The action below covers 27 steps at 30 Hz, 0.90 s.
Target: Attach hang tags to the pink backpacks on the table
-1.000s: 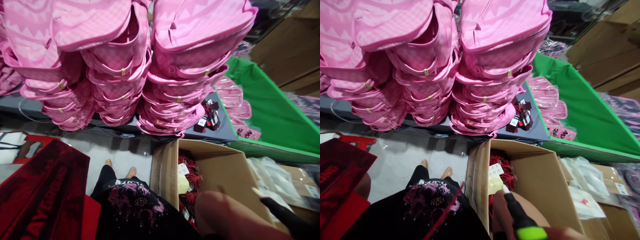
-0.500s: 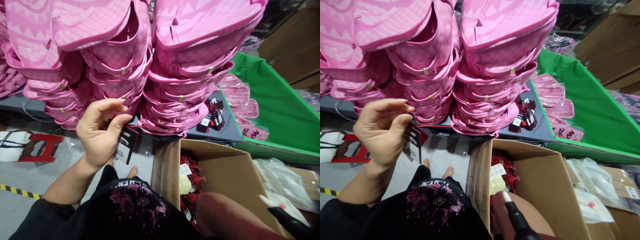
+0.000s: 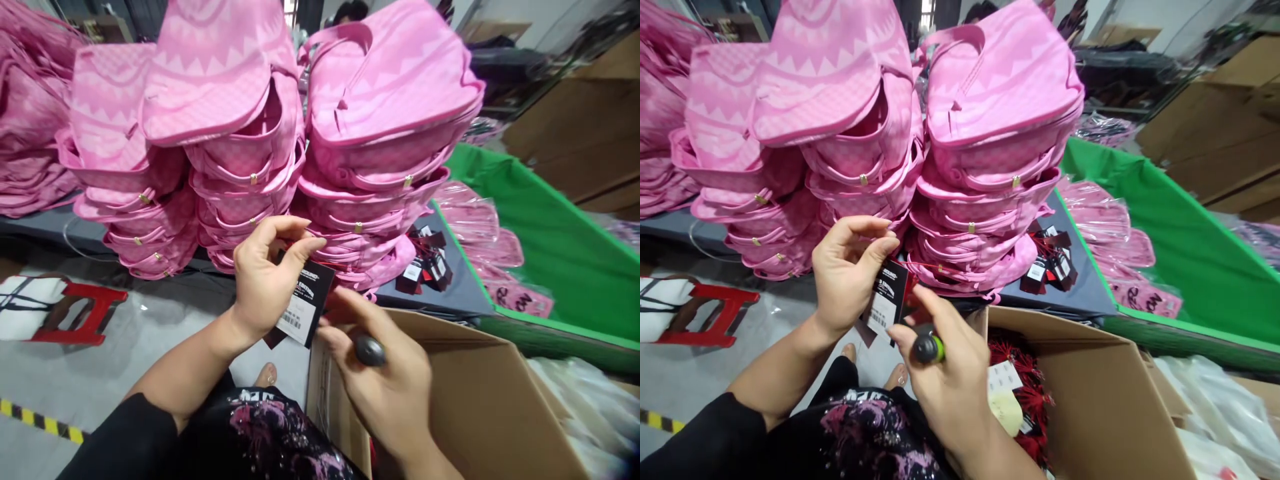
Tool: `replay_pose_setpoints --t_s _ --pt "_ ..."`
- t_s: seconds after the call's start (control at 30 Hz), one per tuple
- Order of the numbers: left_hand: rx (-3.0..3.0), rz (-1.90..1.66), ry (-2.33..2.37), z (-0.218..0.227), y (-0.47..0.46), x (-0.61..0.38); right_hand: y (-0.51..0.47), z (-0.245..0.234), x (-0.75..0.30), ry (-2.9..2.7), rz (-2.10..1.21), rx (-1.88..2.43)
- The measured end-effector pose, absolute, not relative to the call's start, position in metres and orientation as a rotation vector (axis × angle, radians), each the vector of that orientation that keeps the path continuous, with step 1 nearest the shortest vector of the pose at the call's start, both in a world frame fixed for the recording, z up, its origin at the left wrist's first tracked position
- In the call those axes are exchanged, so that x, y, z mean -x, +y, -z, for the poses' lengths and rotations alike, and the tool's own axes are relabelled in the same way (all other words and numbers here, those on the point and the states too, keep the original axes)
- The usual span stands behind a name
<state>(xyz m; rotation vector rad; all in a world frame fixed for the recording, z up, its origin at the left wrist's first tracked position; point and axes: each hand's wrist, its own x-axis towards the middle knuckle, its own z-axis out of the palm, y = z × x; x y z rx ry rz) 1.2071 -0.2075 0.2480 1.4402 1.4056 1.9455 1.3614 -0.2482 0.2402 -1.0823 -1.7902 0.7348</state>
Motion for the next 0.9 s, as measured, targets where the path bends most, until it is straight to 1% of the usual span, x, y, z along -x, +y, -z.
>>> replay_pose_setpoints --t_s 0.13,0.3,0.43,0.73,0.9 --pt "-1.422 -1.872 1.278 -0.256 -0.207 -1.216 -0.233 -0.233 -1.35 -1.763 -0.779 1.094" --pt "-1.348 -1.5 1.074 -0.251 -0.217 -1.212 -0.225 -0.238 -1.362 -1.529 -0.773 1.183" --pt "-1.308 -1.253 1.047 -0.247 -0.234 -1.21 -0.225 -0.243 -1.368 -1.488 -0.805 1.158" --pt "-1.364 -1.287 1.006 -0.258 -0.258 -1.219 -0.24 -0.262 -1.364 -1.368 -0.853 1.13" --pt "-1.37 -1.287 1.007 -0.257 -0.258 -1.219 -0.239 -0.261 -1.364 -1.361 -0.872 1.127"
